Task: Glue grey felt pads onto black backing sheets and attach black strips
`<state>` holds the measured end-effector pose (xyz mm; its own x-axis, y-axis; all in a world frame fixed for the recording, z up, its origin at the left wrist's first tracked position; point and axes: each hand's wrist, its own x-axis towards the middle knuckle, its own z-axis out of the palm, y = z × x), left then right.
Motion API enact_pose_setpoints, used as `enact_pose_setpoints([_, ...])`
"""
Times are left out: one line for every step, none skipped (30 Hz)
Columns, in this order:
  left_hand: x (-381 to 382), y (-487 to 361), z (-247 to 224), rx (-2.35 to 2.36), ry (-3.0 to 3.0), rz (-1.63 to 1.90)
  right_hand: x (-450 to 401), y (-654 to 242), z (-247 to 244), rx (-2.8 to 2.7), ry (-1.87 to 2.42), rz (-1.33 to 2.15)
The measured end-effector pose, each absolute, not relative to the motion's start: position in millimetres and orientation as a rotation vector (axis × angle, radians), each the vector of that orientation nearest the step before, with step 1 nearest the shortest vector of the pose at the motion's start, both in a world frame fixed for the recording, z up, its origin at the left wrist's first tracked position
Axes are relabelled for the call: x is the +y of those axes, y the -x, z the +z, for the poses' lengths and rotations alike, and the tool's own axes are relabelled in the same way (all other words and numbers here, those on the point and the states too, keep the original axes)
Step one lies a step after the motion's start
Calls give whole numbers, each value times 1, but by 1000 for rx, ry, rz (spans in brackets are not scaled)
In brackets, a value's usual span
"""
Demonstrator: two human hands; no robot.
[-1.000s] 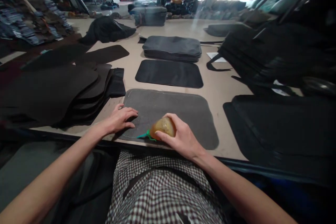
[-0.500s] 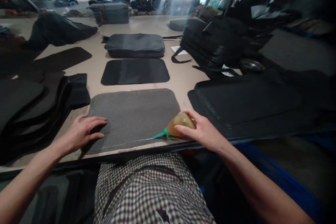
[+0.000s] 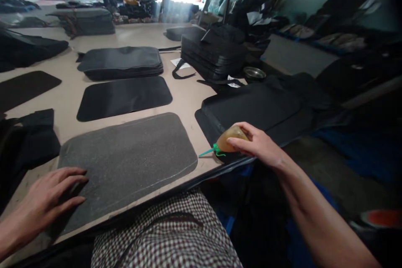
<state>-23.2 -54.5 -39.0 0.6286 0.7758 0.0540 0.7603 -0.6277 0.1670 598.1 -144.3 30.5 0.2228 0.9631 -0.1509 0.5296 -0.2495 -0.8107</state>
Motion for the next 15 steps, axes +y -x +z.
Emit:
enact_pose_setpoints([-53,16,-37,1284,-2709,212,-142,-598,30,-1343,1859,883])
enact_pose_setpoints([-53,5,-34,1277,-2700,246,-138,-596,30,-1306,1833,872])
enact_pose_setpoints([-52,-10,-31,1268,-2693,277,-133,-592,29,-1268,1801,860])
enact_pose_setpoints([-52,-27,-27,1255,-2690,300,-126,-587,28,-1234,1769,842])
enact_pose_setpoints([-52,-46,-25,1238,-2693,305,-118,-581,25,-1207,1737,822])
enact_pose_setpoints([-52,-66,-23,1216,-2703,286,-109,-574,22,-1189,1714,798])
enact_pose_setpoints([-52,-85,-23,1191,-2722,256,-99,-569,18,-1183,1706,766])
enact_pose_setpoints([-51,-101,-25,1166,-2749,214,-90,-563,13,-1191,1716,724])
enact_pose_setpoints([-50,-115,-28,1145,-2780,176,-81,-560,8,-1210,1738,670])
enact_pose_setpoints([-49,-126,-32,1133,-2809,144,-74,-557,4,-1236,1764,607])
enact_pose_setpoints([-48,-133,-36,1132,-2833,119,-68,-556,0,-1266,1788,545])
enact_pose_setpoints([-47,-138,-40,1141,-2850,103,-64,-557,-3,-1294,1806,480])
enact_pose_setpoints([-46,-140,-44,1153,-2861,94,-62,-559,-4,-1313,1818,421])
enact_pose_setpoints([-46,-140,-47,1164,-2867,90,-61,-561,-5,-1317,1825,380])
enact_pose_setpoints([-46,-139,-49,1172,-2870,91,-63,-564,-4,-1305,1826,373])
